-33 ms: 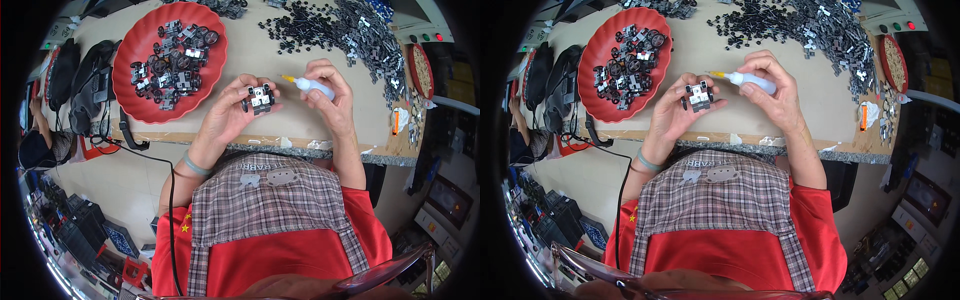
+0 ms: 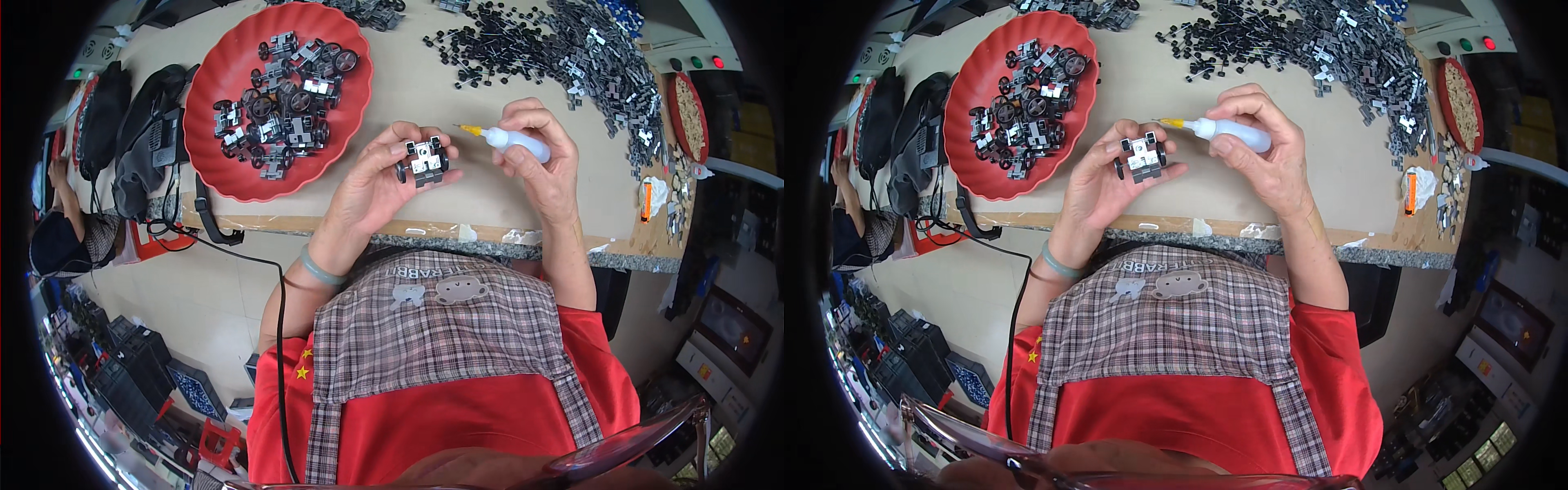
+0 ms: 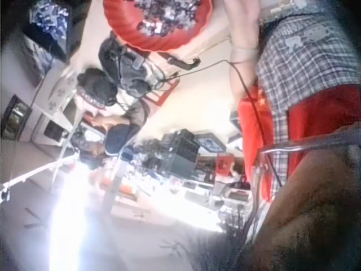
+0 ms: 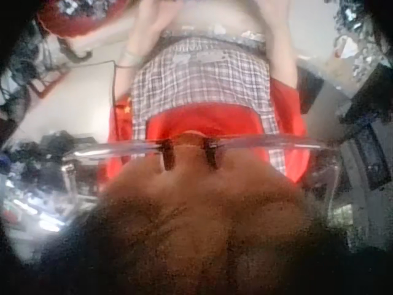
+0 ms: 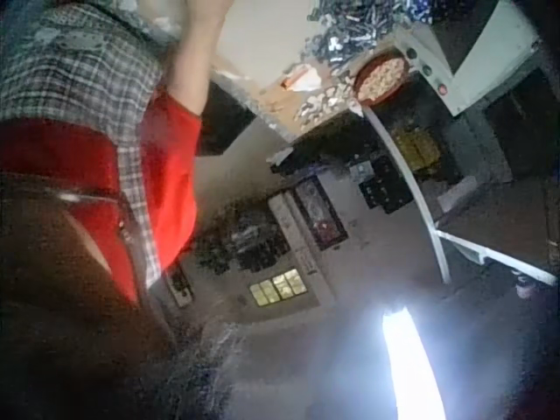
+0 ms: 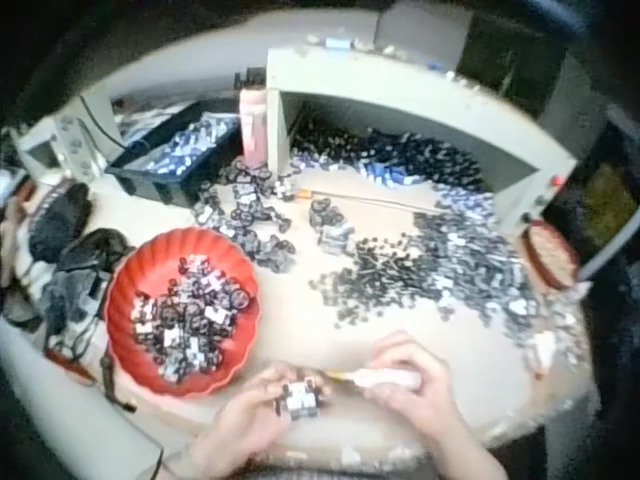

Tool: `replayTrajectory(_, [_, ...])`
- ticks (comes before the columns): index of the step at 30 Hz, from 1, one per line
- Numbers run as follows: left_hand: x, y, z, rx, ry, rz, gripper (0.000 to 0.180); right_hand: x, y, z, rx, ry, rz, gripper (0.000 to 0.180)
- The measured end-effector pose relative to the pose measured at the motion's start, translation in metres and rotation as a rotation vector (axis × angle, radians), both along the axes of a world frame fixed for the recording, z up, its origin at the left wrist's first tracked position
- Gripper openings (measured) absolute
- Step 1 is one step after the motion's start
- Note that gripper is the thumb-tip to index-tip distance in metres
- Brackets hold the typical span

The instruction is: The person assembles toy car wheel and axle assemblies by applying glue from a glue bottle to join small plastic components.

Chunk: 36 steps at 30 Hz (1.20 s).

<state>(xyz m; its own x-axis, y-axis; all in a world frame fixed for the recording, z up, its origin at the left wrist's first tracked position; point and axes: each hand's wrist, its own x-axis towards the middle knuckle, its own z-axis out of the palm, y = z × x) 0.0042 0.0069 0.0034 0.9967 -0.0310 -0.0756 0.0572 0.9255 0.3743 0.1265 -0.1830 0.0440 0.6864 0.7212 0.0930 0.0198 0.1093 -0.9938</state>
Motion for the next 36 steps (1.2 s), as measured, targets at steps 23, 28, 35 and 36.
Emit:
replayTrajectory(23, [-0.001, 0.002, -0.003, 0.069, 0.044, -0.006, 0.025, -0.029, 0.020, 0.003, 0.009, -0.577, -0.309, 0.043])
replayTrajectory(28, [-0.001, 0.002, -0.002, 0.082, 0.039, -0.008, 0.025, -0.029, 0.019, 0.003, -0.031, -0.610, -0.317, 0.043])
replayTrajectory(35, [-0.001, 0.003, -0.005, 0.044, -0.021, -0.020, 0.019, -0.027, 0.021, 0.004, -0.023, -0.624, -0.312, 0.042])
replayTrajectory(36, [-0.001, 0.003, -0.004, 0.049, -0.021, -0.019, 0.019, -0.027, 0.021, 0.004, -0.022, -0.632, -0.309, 0.042])
